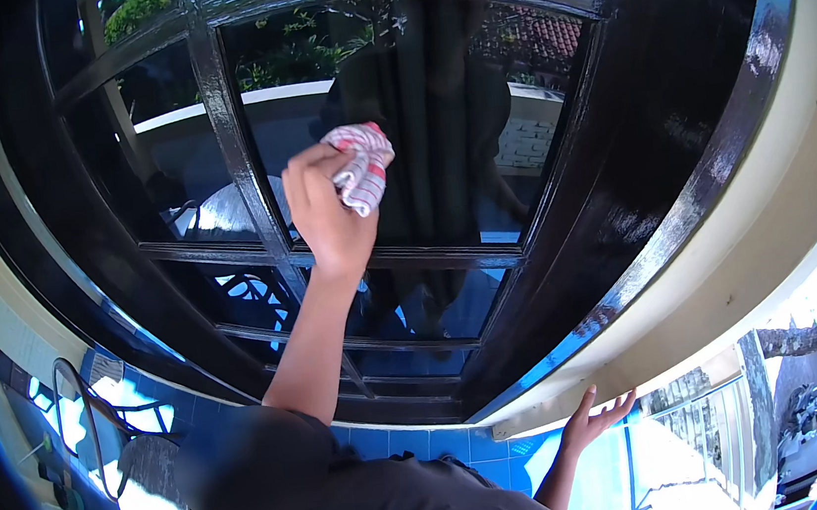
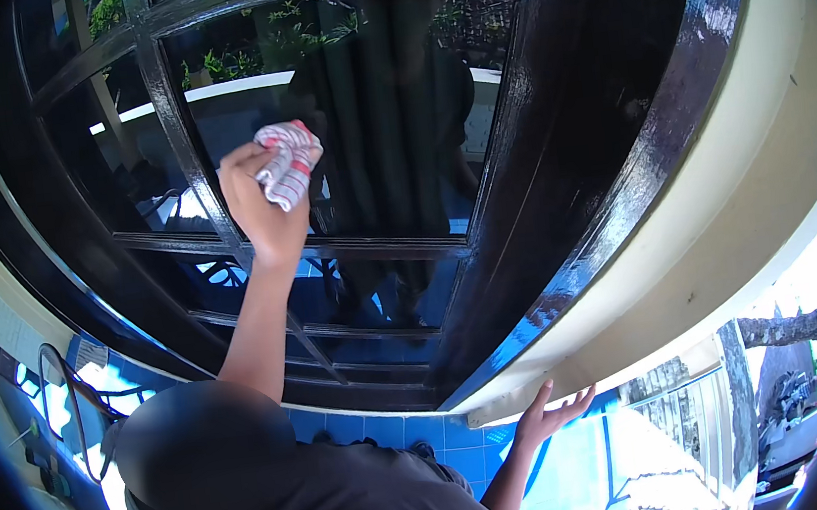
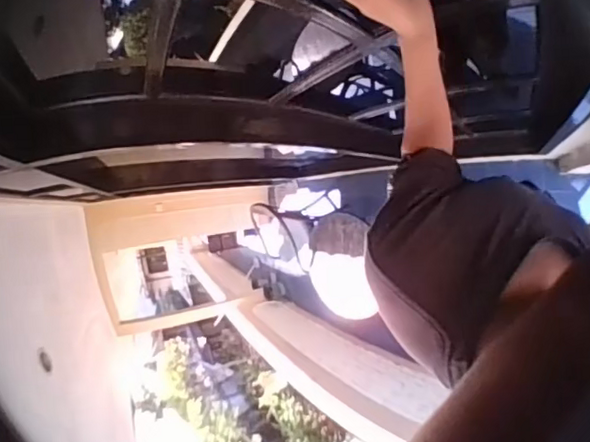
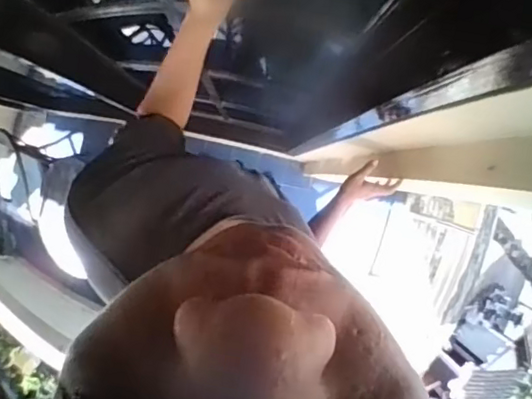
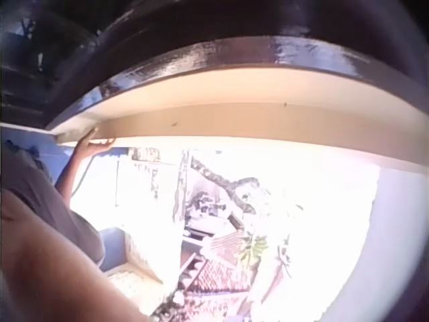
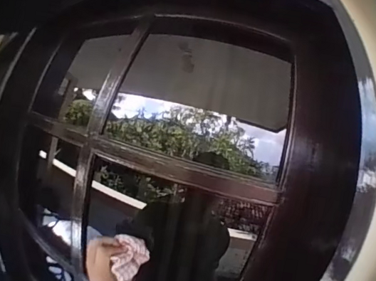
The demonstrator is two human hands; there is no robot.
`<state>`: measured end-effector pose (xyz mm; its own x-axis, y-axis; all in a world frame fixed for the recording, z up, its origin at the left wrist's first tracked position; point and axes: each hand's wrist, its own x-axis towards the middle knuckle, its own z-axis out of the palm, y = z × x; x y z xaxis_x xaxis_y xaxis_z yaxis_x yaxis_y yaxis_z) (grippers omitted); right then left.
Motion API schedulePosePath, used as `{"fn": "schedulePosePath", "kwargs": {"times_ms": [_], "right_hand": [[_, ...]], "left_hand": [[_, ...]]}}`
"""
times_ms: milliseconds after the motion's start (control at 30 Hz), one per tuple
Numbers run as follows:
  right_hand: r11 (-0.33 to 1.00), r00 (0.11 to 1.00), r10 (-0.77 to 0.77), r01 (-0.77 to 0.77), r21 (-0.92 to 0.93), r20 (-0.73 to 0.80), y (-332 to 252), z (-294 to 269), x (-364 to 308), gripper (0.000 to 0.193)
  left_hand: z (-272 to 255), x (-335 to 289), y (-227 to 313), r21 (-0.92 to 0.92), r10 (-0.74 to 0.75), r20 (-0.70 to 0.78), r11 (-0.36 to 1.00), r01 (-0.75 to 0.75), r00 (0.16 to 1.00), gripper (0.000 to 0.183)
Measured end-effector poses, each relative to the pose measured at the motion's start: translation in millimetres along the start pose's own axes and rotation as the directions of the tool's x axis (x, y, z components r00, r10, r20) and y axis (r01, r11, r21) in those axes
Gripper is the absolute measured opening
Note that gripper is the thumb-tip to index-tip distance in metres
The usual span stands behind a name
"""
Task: Cleaning the glass panes of a door using a cloth.
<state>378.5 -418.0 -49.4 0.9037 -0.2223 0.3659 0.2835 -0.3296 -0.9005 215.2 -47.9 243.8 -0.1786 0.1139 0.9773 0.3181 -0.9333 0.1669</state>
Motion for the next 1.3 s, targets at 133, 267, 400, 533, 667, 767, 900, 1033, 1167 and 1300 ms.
{"fn": "schedulePosePath", "kwargs": {"times_ms": [133, 267, 400, 533, 667, 767, 900, 1033, 1167, 1300], "right_hand": [[0.999, 1.000, -0.020, 0.020, -0.027, -0.014, 1.6, 5.8, -0.1, 0.084], [0.998, 0.998, -0.021, 0.017, -0.067, -0.060, 8.9, 11.7, 1.2, 0.084], [0.995, 0.992, -0.069, 0.060, -0.085, -0.102, 7.7, 23.2, 1.7, 0.084], [0.976, 0.976, -0.141, 0.109, -0.187, -0.165, 15.3, 25.4, 1.3, 0.081], [0.964, 0.952, -0.210, 0.165, -0.207, -0.222, 14.1, 21.1, 5.2, 0.083], [0.958, 0.927, -0.277, 0.246, -0.147, -0.252, 7.5, 13.4, 0.3, 0.090], [0.869, 0.866, -0.409, 0.466, 0.167, -0.287, -88.8, 15.4, -28.3, 0.060], [0.897, 0.904, -0.369, 0.286, 0.338, 0.216, -100.1, 13.9, -59.0, 0.057], [0.747, 0.639, -0.257, -0.345, 0.569, 0.725, -163.2, 42.2, -94.7, 0.062], [-0.015, 0.191, -0.374, -0.980, 0.200, 0.907, -160.9, 66.4, -126.4, 0.059]], "left_hand": [[13.8, 35.8, -3.3, -0.047, -0.021, -0.115, 0.999, 0.016, 0.993, 0.043], [25.1, -2.9, 20.7, -0.162, 0.071, 0.041, 0.985, -0.064, 0.997, 0.039], [8.3, -61.4, 20.1, -0.136, 0.075, 0.245, 0.990, -0.043, 0.967, 0.038], [0.1, -65.2, 20.8, -0.178, 0.056, 0.257, 0.984, -0.009, 0.965, 0.039], [-18.1, -70.1, 19.8, -0.189, -0.052, 0.427, 0.971, 0.145, 0.903, 0.041], [-36.6, -77.7, 25.5, -0.220, -0.170, 0.523, 0.920, 0.325, 0.835, 0.043], [-56.4, -92.9, 31.0, -0.283, -0.245, 0.729, 0.742, 0.608, 0.639, 0.044], [-83.3, -116.4, 43.8, -0.216, -0.186, 0.906, 0.568, 0.794, 0.379, 0.048], [-114.5, -135.2, 59.0, -0.188, 0.007, 0.978, 0.448, 0.874, 0.207, 0.049], [-146.7, -142.4, 63.2, -0.194, 0.021, 0.978, 0.481, 0.855, 0.210, 0.053]]}}
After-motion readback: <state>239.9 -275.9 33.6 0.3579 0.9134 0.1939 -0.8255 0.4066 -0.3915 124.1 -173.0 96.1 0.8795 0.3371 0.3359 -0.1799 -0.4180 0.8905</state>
